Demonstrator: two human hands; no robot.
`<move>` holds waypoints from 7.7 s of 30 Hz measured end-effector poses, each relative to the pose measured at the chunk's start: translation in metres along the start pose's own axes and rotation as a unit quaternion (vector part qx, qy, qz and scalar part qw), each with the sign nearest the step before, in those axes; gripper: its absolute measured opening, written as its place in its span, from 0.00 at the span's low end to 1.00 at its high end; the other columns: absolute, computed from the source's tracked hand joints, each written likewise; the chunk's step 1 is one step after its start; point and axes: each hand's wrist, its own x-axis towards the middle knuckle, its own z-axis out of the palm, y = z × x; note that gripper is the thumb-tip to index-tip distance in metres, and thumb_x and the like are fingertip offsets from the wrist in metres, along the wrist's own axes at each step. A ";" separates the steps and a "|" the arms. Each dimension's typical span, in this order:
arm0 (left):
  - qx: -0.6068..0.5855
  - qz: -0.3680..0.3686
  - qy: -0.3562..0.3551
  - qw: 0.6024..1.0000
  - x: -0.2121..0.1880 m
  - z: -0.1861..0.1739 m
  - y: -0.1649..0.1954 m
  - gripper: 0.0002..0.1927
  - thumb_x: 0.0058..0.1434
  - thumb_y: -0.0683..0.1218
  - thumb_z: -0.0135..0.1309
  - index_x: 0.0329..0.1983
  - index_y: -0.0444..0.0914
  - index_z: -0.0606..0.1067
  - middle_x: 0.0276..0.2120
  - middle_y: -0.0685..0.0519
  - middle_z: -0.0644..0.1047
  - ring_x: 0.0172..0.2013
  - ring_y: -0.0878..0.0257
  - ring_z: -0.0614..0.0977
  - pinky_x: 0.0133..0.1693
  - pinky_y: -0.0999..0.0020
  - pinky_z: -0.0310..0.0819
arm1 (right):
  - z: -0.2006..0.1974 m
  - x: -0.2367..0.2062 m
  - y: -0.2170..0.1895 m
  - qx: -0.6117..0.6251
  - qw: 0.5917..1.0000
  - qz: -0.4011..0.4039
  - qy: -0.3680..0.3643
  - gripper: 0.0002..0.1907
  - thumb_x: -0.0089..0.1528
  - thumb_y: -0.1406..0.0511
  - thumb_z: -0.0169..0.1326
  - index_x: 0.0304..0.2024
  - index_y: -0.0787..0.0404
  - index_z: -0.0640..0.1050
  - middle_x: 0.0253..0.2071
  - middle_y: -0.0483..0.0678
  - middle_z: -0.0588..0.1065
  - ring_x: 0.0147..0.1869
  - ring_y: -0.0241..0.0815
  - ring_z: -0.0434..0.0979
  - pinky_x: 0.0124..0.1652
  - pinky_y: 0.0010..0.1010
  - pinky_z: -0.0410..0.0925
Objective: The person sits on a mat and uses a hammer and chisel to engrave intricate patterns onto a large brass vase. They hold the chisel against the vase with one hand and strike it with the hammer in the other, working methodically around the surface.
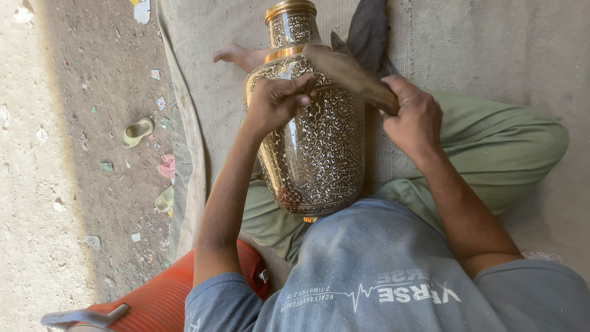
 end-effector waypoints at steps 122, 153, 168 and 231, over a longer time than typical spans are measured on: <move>0.076 0.048 -0.106 0.990 0.037 -0.003 -0.001 0.09 0.62 0.43 0.62 0.46 0.43 0.83 0.38 0.56 0.86 0.36 0.72 0.87 0.41 0.71 0.86 | 0.027 -0.008 0.025 0.166 0.981 0.101 -0.001 0.20 0.57 0.72 0.63 0.51 0.56 0.78 0.39 0.48 0.79 0.42 0.42 0.81 0.43 0.35 0.74; 0.102 0.161 -0.110 0.976 0.053 0.005 0.002 0.10 0.64 0.46 0.63 0.47 0.42 0.83 0.34 0.56 0.86 0.31 0.72 0.86 0.38 0.71 0.85 | 0.021 -0.003 0.034 0.021 0.968 0.236 -0.086 0.25 0.61 0.72 0.62 0.61 0.57 0.73 0.38 0.50 0.80 0.38 0.41 0.80 0.41 0.37 0.73; 0.085 0.176 -0.106 0.975 0.054 0.006 0.004 0.12 0.62 0.44 0.63 0.49 0.42 0.83 0.36 0.54 0.86 0.34 0.70 0.87 0.40 0.70 0.84 | 0.022 -0.005 0.026 0.330 0.928 0.171 0.033 0.22 0.55 0.76 0.63 0.51 0.61 0.76 0.41 0.48 0.77 0.44 0.36 0.79 0.49 0.31 0.75; 0.062 0.078 -0.174 0.980 0.062 -0.003 -0.001 0.10 0.62 0.42 0.62 0.46 0.42 0.84 0.33 0.54 0.86 0.29 0.71 0.85 0.33 0.72 0.82 | 0.028 -0.014 0.032 0.008 0.995 0.096 0.014 0.18 0.60 0.76 0.62 0.52 0.60 0.77 0.40 0.46 0.79 0.38 0.36 0.80 0.37 0.31 0.71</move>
